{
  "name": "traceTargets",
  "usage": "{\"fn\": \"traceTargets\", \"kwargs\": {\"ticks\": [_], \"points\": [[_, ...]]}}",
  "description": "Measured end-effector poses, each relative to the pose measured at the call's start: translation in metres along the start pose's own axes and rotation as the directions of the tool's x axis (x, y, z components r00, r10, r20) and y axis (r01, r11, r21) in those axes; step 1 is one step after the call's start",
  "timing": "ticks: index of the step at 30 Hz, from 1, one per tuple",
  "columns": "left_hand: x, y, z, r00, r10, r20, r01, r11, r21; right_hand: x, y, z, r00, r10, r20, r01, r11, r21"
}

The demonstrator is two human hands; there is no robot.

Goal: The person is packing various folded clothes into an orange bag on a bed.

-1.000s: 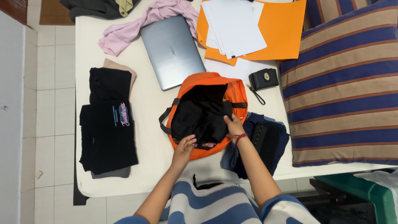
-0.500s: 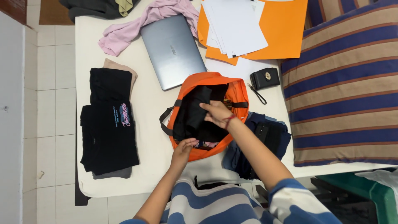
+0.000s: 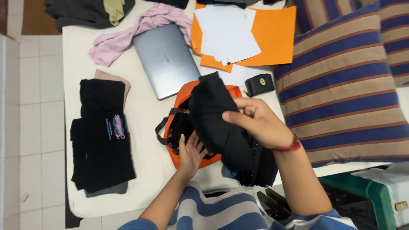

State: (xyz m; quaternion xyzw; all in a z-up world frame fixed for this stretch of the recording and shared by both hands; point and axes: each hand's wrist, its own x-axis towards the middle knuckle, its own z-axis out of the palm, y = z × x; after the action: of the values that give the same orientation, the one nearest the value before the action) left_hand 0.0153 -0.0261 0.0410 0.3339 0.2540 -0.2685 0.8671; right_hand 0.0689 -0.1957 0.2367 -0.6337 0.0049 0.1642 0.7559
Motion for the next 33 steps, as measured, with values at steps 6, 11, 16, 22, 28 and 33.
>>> {"fn": "traceTargets", "kwargs": {"ticks": [6, 11, 16, 22, 28, 33], "points": [[0.000, 0.021, -0.007, 0.973, 0.136, 0.185, -0.176, 0.959, 0.223, -0.026, 0.009, -0.043, 0.995, 0.040, -0.089, -0.032, 0.995, 0.094], [-0.023, 0.030, 0.008, 0.989, 0.065, 0.134, -0.066, 0.998, 0.005, -0.011, 0.032, -0.090, 0.978, 0.075, -0.194, -0.057, 0.994, 0.096], [-0.040, 0.032, 0.010, 0.996, -0.036, 0.078, 0.057, 0.958, -0.280, 0.005, 0.086, -0.110, 0.947, 0.172, -0.273, -0.153, 0.984, 0.088], [-0.022, -0.002, -0.022, 0.987, -0.129, -0.090, 0.104, 0.964, -0.243, -0.013, 0.094, -0.067, 0.926, 0.124, -0.356, -0.274, 0.870, -0.410], [0.037, -0.051, -0.082, 0.984, -0.173, 0.035, 0.174, 0.985, -0.020, -0.037, 0.099, 0.013, 0.955, 0.120, 0.270, 0.033, 0.864, -0.502], [0.016, -0.009, -0.051, 0.893, -0.321, -0.316, 0.341, 0.940, 0.009, -0.003, 0.149, -0.041, 0.957, 0.032, -0.287, -0.160, 0.885, -0.437]]}}
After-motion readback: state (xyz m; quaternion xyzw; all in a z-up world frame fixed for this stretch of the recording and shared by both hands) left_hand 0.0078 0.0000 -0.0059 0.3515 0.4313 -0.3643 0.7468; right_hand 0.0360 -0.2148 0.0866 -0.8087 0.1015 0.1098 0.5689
